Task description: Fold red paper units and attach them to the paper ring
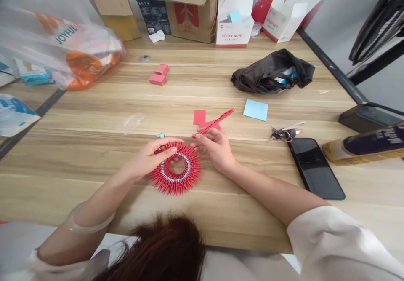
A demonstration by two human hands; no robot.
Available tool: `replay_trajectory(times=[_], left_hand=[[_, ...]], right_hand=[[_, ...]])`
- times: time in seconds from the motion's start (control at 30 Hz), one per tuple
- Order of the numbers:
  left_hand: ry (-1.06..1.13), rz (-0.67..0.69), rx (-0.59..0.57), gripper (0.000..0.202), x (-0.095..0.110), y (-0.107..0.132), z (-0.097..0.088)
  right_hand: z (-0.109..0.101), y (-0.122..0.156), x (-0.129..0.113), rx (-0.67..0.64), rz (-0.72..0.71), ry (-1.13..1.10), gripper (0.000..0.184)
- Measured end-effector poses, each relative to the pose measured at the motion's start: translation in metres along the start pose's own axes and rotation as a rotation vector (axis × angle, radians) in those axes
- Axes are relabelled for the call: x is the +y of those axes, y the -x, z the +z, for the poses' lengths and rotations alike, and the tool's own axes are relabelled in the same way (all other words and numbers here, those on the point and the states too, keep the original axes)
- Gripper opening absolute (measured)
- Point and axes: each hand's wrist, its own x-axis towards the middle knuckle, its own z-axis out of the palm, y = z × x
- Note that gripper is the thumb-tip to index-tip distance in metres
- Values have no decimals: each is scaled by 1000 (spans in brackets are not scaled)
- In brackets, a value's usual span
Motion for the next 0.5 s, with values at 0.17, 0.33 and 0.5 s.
replay_trajectory(times=[0.17, 0.33, 0.5], left_hand=[[19, -2, 14, 22, 6, 1, -2], [17, 5, 90, 19, 6, 0, 1], [37, 4, 131, 20, 3, 0, 2]], right_hand=[[0, -1, -2, 5, 16, -8, 24], [0, -1, -1, -5, 14, -11, 21], [-1, -1, -1, -21, 6, -5, 21]])
